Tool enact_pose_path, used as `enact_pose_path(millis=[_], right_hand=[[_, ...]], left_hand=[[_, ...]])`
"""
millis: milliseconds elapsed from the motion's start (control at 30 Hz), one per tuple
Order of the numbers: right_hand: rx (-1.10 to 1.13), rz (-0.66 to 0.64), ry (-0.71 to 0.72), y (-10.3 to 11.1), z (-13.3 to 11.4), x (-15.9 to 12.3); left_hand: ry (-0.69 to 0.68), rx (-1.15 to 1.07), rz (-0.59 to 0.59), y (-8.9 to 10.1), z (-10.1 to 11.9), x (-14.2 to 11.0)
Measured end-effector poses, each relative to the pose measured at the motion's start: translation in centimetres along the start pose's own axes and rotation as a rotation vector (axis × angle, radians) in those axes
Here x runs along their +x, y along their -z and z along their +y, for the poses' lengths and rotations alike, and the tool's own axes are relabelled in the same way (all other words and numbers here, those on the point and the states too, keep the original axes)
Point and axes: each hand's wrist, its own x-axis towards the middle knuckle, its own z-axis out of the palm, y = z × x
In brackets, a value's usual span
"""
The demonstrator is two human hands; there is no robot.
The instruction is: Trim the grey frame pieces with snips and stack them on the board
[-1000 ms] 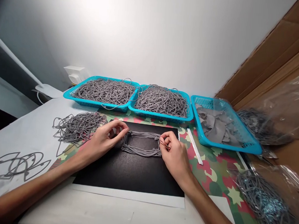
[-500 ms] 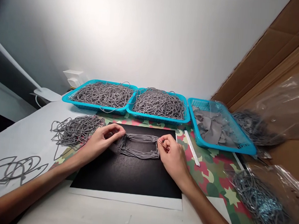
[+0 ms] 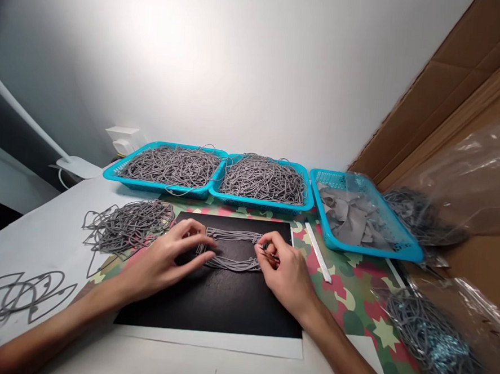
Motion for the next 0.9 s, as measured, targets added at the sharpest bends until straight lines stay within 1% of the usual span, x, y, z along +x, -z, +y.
enact_pose_path(millis=[33, 100, 233, 367, 467, 533, 633, 700, 800, 900], right_hand=[[-0.009, -0.032, 0.022, 0.3, -0.3, -0.2], [-0.046, -0.094, 0.069, 0.9, -0.8, -0.6], [-0.124, -0.194, 0.134, 1.5, -1.0, -0.8], [-0.139, -0.215, 0.13, 1.6, -0.5, -0.8], [-0.119, -0.196, 0.165, 1.3, 0.1, -1.0], [-0.105, -0.161, 0.192, 1.0, 0.6, -1.2], [-0.138, -0.109, 0.233, 0.4, 1.6, -1.4], [-0.176, -0.085, 0.252, 0.0, 2.6, -1.5], [-0.219, -0.039, 0.291, -0.4, 3.9, -1.6], [-0.238, -0.002, 0.328, -0.4, 4.6, -1.6]], left_hand=[[-0.045, 0.045, -0.028, 0.0, 0.1, -0.3], [-0.091, 0.097, -0.055, 0.0, 0.1, -0.7], [-0.106, 0.101, -0.059, 0.0, 0.1, -0.8], [-0.088, 0.096, -0.034, 0.3, 0.5, -0.7], [-0.078, 0.155, -0.005, 1.4, -0.1, -0.5], [0.006, 0.283, 0.02, 2.7, -1.3, -0.5], [0.232, 0.502, 0.083, 4.8, -3.6, -1.0], [0.341, 0.569, 0.119, 5.7, -4.7, -1.5], [0.41, 0.583, 0.134, 6.2, -5.5, -2.1], [0.442, 0.551, 0.134, 6.2, -5.2, -2.3]])
